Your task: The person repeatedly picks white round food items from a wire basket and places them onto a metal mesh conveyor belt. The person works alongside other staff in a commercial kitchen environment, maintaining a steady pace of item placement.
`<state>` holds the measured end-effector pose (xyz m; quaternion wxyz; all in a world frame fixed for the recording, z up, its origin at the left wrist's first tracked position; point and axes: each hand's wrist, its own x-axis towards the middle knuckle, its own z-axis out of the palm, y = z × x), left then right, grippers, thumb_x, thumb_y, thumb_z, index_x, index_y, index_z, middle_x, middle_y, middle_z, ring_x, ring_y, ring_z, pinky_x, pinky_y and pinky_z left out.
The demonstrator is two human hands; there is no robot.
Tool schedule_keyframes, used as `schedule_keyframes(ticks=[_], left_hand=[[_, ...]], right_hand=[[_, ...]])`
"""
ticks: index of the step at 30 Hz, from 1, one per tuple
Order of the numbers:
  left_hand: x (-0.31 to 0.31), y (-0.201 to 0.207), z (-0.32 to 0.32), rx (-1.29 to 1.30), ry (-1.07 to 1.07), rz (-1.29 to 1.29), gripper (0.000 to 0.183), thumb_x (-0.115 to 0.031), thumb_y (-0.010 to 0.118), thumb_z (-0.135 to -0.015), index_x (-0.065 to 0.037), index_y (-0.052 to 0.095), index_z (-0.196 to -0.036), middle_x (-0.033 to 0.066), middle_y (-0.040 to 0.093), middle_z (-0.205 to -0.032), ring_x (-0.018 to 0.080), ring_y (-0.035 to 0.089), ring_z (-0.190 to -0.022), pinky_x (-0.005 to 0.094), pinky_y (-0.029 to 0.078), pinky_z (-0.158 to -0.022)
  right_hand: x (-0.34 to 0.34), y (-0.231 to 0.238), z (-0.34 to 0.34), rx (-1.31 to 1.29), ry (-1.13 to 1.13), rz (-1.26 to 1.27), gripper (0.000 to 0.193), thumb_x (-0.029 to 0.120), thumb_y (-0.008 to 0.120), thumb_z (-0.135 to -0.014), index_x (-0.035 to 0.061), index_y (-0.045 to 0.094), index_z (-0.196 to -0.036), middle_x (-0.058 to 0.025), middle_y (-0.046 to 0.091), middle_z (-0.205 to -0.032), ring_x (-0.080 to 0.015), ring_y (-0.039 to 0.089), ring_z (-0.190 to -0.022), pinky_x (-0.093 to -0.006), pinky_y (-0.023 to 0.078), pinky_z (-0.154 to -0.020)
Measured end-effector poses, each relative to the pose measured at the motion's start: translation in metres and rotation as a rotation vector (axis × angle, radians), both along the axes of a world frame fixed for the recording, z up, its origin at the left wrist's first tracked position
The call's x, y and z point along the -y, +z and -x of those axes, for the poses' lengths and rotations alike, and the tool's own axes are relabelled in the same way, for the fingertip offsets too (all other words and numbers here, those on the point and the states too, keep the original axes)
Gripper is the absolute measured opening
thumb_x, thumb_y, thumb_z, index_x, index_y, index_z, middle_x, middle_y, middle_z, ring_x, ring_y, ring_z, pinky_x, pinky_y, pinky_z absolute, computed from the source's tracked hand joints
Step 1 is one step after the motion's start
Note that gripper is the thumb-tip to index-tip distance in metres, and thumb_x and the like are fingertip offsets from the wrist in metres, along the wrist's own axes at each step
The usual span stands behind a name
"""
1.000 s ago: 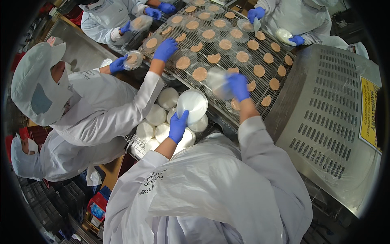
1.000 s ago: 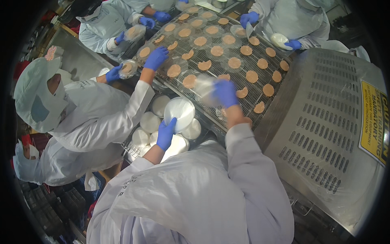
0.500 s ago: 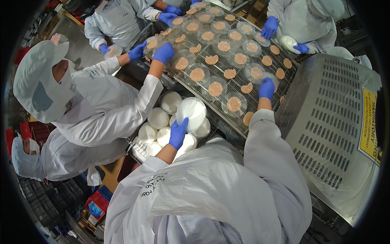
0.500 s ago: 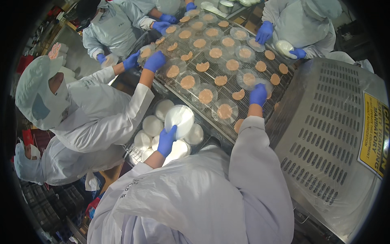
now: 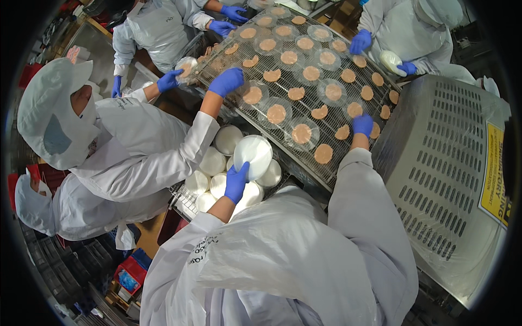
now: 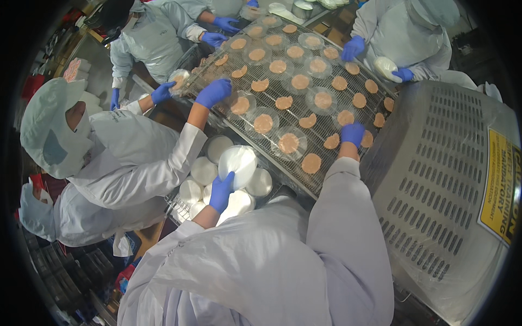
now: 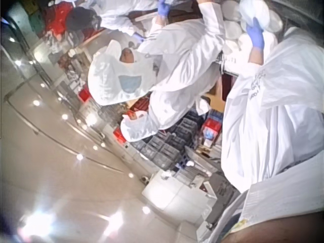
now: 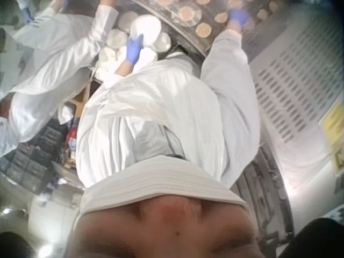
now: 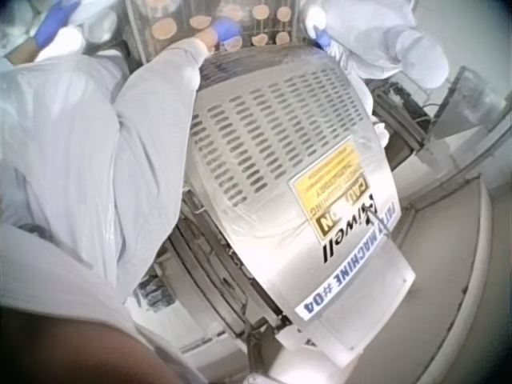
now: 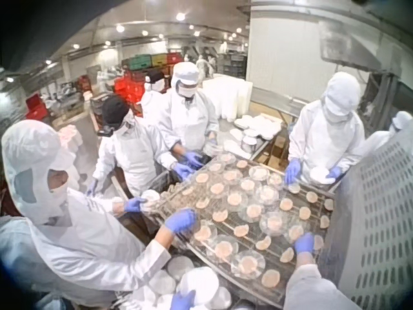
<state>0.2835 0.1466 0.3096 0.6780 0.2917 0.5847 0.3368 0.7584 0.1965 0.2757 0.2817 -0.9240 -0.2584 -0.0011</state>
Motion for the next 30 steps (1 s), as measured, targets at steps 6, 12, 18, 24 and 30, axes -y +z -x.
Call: schedule_keyframes(ticks=[6,12,18,24,30], left_hand=[[0.003,0.002,0.004,0.005,-0.150,0.006,0.043,-0.032,0.064,-0.085,0.001,0.056,-0.111,0.0052,0.061,-0.087,0.0105,0.054,-0.066,0.0235,0.042,-0.053],[-0.001,0.003,0.008,-0.008,-0.006,-0.041,0.042,-0.031,0.064,-0.085,0.001,0.056,-0.110,0.0056,0.061,-0.088,0.0112,0.056,-0.068,0.0237,0.043,-0.054],[0.014,-0.031,0.007,0.026,0.021,-0.066,0.038,-0.027,0.064,-0.085,-0.001,0.056,-0.112,0.0047,0.061,-0.087,0.0098,0.054,-0.066,0.0232,0.043,-0.053],[0.009,-0.007,0.003,0.038,-0.105,-0.062,0.037,-0.024,0.064,-0.086,-0.001,0.055,-0.114,0.0042,0.062,-0.088,0.0088,0.054,-0.068,0.0224,0.043,-0.055],[0.030,-0.001,-0.010,0.037,-0.241,-0.108,0.038,-0.024,0.064,-0.086,0.002,0.058,-0.113,0.0055,0.063,-0.097,0.0112,0.059,-0.083,0.0256,0.048,-0.070]], right_hand=[[-0.077,-0.044,0.039,0.597,0.641,0.133,0.029,0.007,0.051,-0.081,0.0058,0.061,-0.108,-0.0212,0.060,-0.110,-0.0375,0.058,-0.100,-0.0423,0.045,-0.088],[-0.042,0.014,0.134,-0.100,0.591,-0.036,0.028,0.000,0.050,-0.080,0.0021,0.060,-0.106,-0.0226,0.059,-0.106,-0.0333,0.058,-0.098,-0.0374,0.045,-0.085],[0.079,0.017,0.254,-0.227,1.042,-0.177,0.034,-0.005,0.049,-0.078,0.0057,0.061,-0.108,-0.0184,0.060,-0.110,-0.0351,0.055,-0.105,-0.0387,0.044,-0.091],[0.084,0.034,0.232,-0.082,0.846,0.037,0.027,0.008,0.053,-0.085,0.0030,0.059,-0.111,-0.0210,0.060,-0.111,-0.0377,0.054,-0.108,-0.0386,0.044,-0.090],[0.095,0.053,0.268,-0.594,0.799,0.049,0.034,0.025,0.059,-0.084,0.0041,0.060,-0.111,-0.0215,0.063,-0.097,-0.0350,0.062,-0.088,-0.0383,0.049,-0.076]])
